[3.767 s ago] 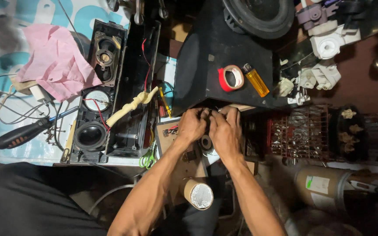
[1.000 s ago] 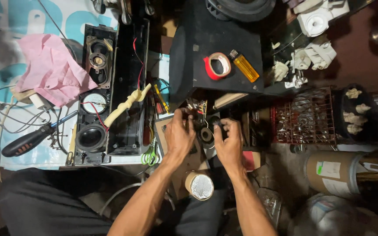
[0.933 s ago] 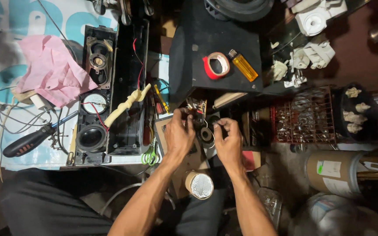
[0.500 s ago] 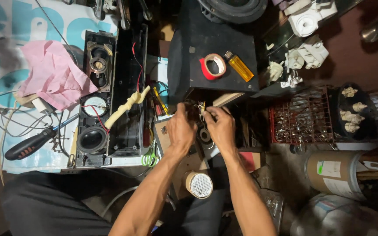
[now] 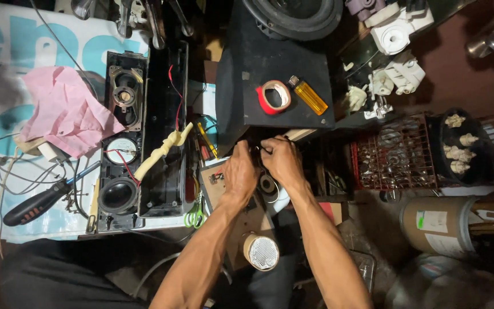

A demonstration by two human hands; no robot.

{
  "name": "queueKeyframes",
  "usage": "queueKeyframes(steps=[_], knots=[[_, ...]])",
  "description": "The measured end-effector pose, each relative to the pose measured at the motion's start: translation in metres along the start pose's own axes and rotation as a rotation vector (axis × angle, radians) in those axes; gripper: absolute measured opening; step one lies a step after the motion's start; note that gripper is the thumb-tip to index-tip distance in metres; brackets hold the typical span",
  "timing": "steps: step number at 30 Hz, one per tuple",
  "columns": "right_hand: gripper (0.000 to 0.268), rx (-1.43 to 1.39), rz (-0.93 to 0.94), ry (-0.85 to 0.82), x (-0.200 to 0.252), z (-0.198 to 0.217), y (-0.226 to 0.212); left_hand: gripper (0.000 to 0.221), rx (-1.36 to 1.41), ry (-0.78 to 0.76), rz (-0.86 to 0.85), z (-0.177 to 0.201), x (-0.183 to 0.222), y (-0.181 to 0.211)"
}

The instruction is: Preparing and connecting additional wires for an electronic device repair, including stripping insulation and heating connections.

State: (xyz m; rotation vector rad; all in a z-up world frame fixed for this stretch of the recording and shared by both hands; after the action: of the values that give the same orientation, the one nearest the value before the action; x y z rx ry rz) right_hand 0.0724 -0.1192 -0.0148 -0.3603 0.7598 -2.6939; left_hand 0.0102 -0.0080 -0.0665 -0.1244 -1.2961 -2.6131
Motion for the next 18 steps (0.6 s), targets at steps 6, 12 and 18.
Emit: queueKeyframes(steps=[6, 12, 18], knots=[[0.021, 0.014, -0.072, -0.066, -0.005, -0.004, 0.005, 0.04, 0.043, 0.032, 0.02, 0.008, 0.006, 0.005], [0.023, -0.079, -0.062, -0.062, -0.001, 0.002, -0.003, 0.039, 0.142, 0.119, 0.038, 0.019, 0.015, 0.024], [0.026, -0.235, -0.088, -0.02, -0.005, -0.014, 0.016, 0.04, 0.22, 0.106, 0.073, 0.01, 0.015, 0.02]])
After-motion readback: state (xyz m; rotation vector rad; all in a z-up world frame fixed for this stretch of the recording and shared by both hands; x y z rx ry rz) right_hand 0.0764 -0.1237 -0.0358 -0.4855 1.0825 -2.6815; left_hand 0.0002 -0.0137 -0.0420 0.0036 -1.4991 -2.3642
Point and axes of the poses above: each hand's wrist, its own x-axis away from the middle knuckle, its own z-axis out of the back of the hand, y = z × x, the point moved 2 cm from there along -x, towards the middle knuckle, and after that the axes turned 11 degrees about -y, right-handed, at the moved point
